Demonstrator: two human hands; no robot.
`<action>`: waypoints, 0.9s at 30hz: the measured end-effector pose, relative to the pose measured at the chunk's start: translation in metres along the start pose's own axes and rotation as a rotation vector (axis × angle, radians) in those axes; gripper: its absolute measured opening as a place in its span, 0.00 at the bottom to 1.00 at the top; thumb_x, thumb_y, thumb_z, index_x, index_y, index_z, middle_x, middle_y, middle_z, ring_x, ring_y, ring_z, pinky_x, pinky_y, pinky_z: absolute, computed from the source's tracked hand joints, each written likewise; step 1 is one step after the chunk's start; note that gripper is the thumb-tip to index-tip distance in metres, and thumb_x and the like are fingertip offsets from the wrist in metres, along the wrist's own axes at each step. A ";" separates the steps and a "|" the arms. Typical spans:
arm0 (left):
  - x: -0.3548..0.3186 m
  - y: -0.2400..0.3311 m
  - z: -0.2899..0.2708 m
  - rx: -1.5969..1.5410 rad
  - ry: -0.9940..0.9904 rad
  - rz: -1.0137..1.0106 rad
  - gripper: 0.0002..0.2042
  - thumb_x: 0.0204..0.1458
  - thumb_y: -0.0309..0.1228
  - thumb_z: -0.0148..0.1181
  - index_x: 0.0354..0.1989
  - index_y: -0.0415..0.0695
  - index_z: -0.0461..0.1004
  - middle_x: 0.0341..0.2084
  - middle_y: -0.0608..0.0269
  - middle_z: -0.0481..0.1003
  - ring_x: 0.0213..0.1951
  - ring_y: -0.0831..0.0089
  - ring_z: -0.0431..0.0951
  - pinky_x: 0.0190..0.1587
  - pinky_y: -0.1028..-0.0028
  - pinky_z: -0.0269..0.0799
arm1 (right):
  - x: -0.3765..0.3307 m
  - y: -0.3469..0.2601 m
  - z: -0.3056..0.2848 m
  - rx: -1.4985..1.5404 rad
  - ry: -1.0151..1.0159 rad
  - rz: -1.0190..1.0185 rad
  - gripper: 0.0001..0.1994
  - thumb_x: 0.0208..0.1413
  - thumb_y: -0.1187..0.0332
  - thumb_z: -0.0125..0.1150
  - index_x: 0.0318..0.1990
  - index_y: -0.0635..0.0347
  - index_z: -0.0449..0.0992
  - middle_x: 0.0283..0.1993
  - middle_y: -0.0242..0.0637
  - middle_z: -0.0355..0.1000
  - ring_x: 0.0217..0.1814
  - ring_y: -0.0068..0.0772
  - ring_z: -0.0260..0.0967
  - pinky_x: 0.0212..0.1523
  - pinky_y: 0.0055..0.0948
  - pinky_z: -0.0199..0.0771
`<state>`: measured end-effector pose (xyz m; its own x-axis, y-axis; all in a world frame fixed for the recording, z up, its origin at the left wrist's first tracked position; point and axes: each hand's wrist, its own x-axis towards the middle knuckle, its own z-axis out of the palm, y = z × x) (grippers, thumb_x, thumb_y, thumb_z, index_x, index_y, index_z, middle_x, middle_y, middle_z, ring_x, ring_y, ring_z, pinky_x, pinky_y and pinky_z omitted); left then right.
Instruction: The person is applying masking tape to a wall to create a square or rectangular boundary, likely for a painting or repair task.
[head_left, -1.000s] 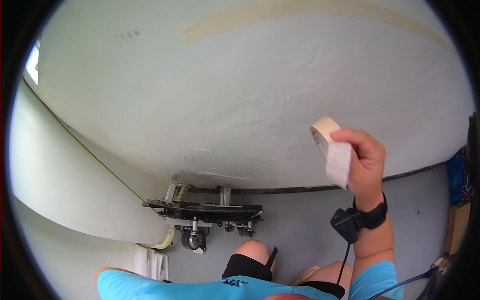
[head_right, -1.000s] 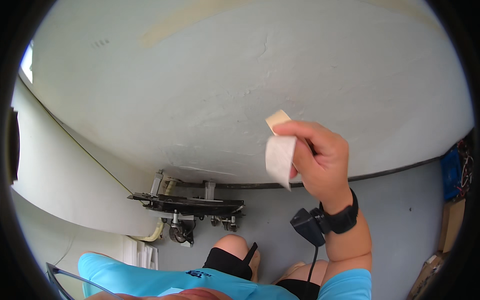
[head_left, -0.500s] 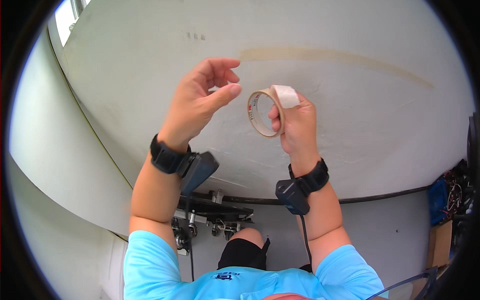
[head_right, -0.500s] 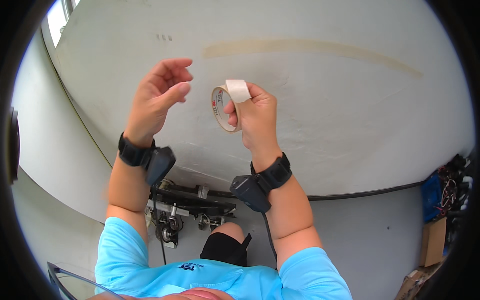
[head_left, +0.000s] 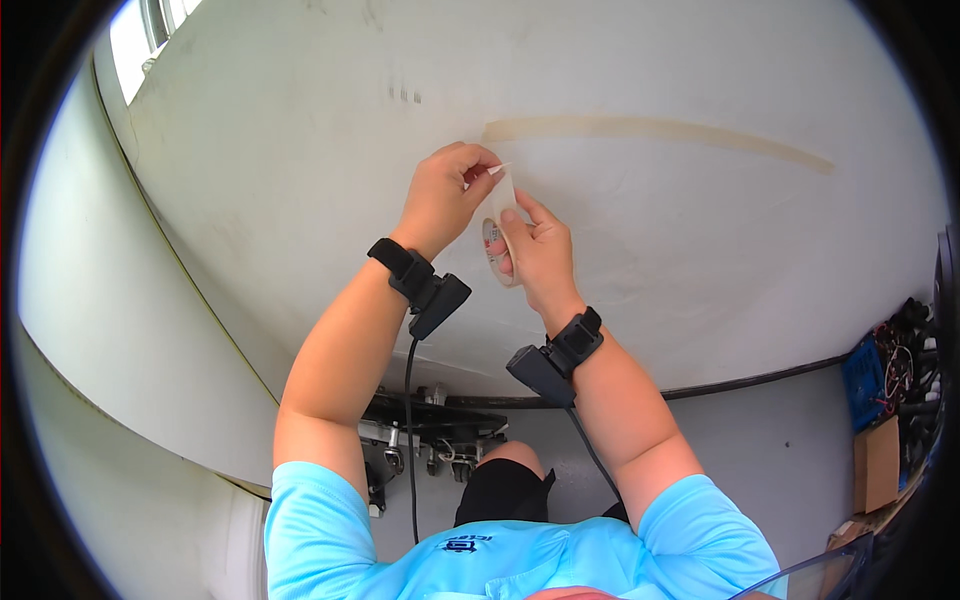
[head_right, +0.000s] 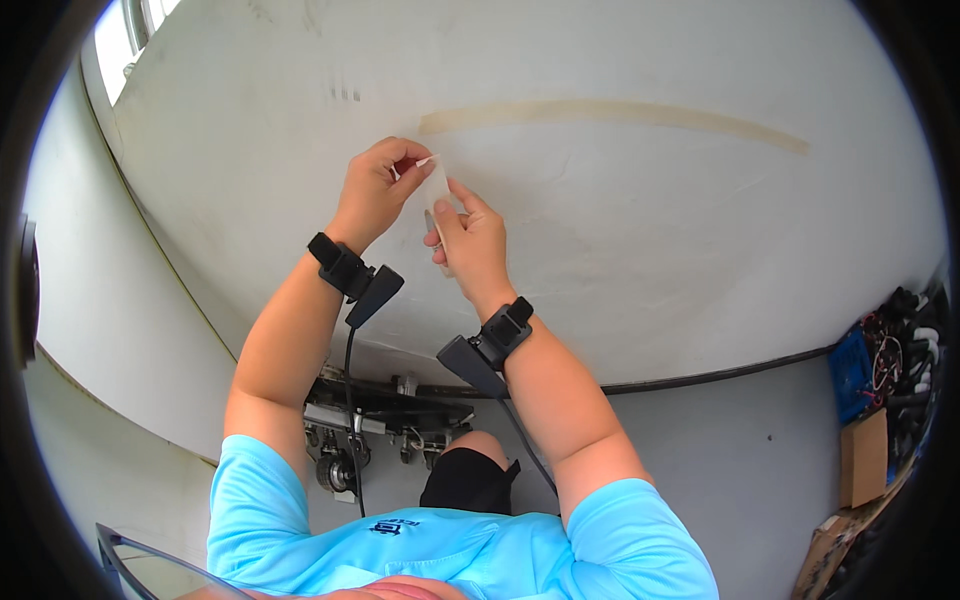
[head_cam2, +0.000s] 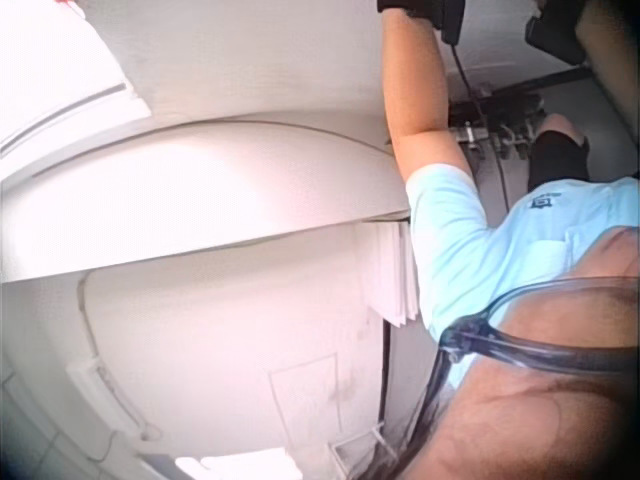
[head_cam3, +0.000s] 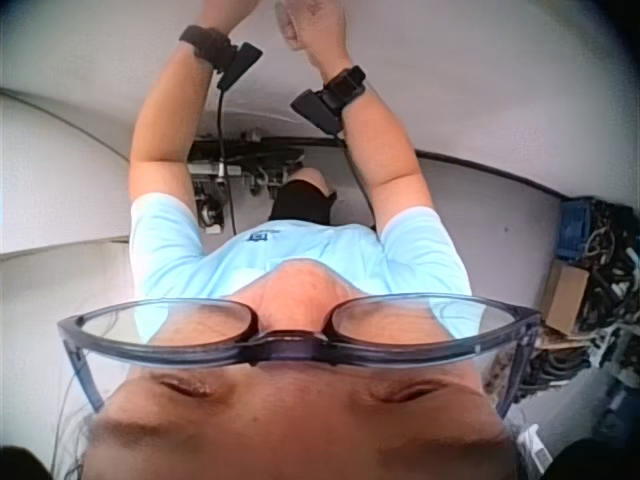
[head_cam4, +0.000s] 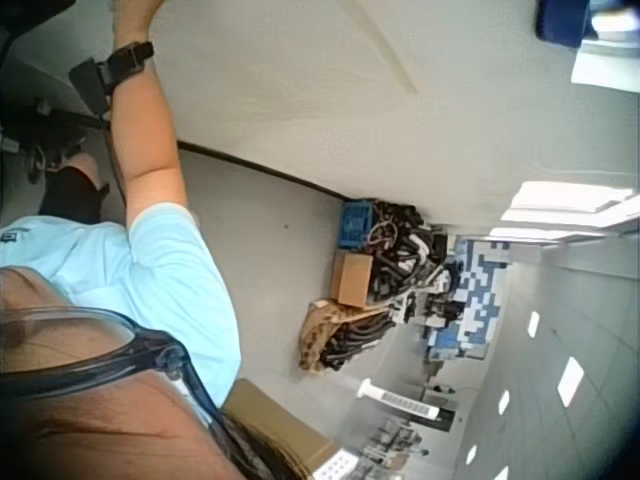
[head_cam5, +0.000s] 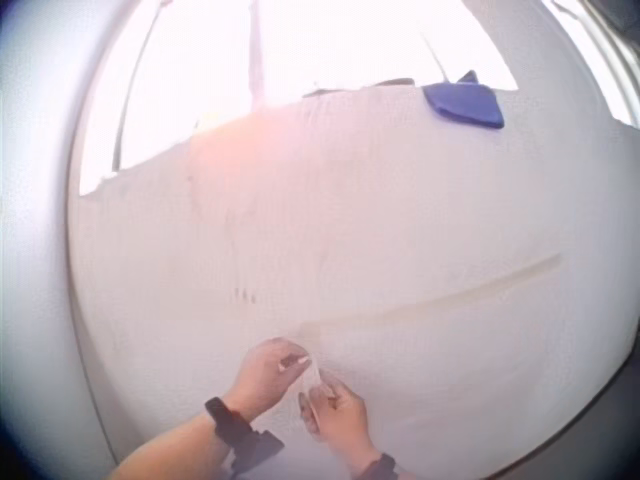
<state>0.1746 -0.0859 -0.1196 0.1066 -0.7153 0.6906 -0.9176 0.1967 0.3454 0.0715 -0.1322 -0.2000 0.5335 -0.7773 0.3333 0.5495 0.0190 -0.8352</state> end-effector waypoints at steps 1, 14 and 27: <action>0.000 -0.002 0.000 -0.060 0.032 -0.061 0.04 0.41 0.25 0.57 0.25 0.40 0.69 0.19 0.62 0.69 0.26 0.71 0.69 0.29 0.75 0.66 | -0.001 0.005 0.002 0.021 -0.020 -0.035 0.17 0.51 0.66 0.50 0.45 0.70 0.63 0.20 0.34 0.67 0.14 0.17 0.59 0.16 0.16 0.60; 0.020 -0.053 0.004 0.149 0.311 0.262 0.04 0.37 0.27 0.62 0.22 0.42 0.73 0.27 0.63 0.66 0.30 0.70 0.67 0.28 0.75 0.65 | -0.012 0.045 0.001 -0.035 -0.166 -0.108 0.11 0.52 0.64 0.50 0.34 0.65 0.68 0.22 0.30 0.66 0.26 0.17 0.61 0.30 0.18 0.61; 0.025 -0.045 0.013 0.126 0.446 0.161 0.04 0.36 0.28 0.63 0.21 0.46 0.74 0.26 0.69 0.64 0.25 0.75 0.68 0.26 0.78 0.66 | -0.006 0.025 0.020 -0.124 -0.025 -0.211 0.13 0.52 0.60 0.49 0.29 0.62 0.67 0.16 0.28 0.63 0.18 0.14 0.55 0.21 0.17 0.57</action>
<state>0.2135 -0.1216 -0.1265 0.0883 -0.3199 0.9433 -0.9722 0.1786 0.1516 0.0946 -0.1147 -0.2138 0.4320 -0.7402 0.5153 0.5681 -0.2204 -0.7929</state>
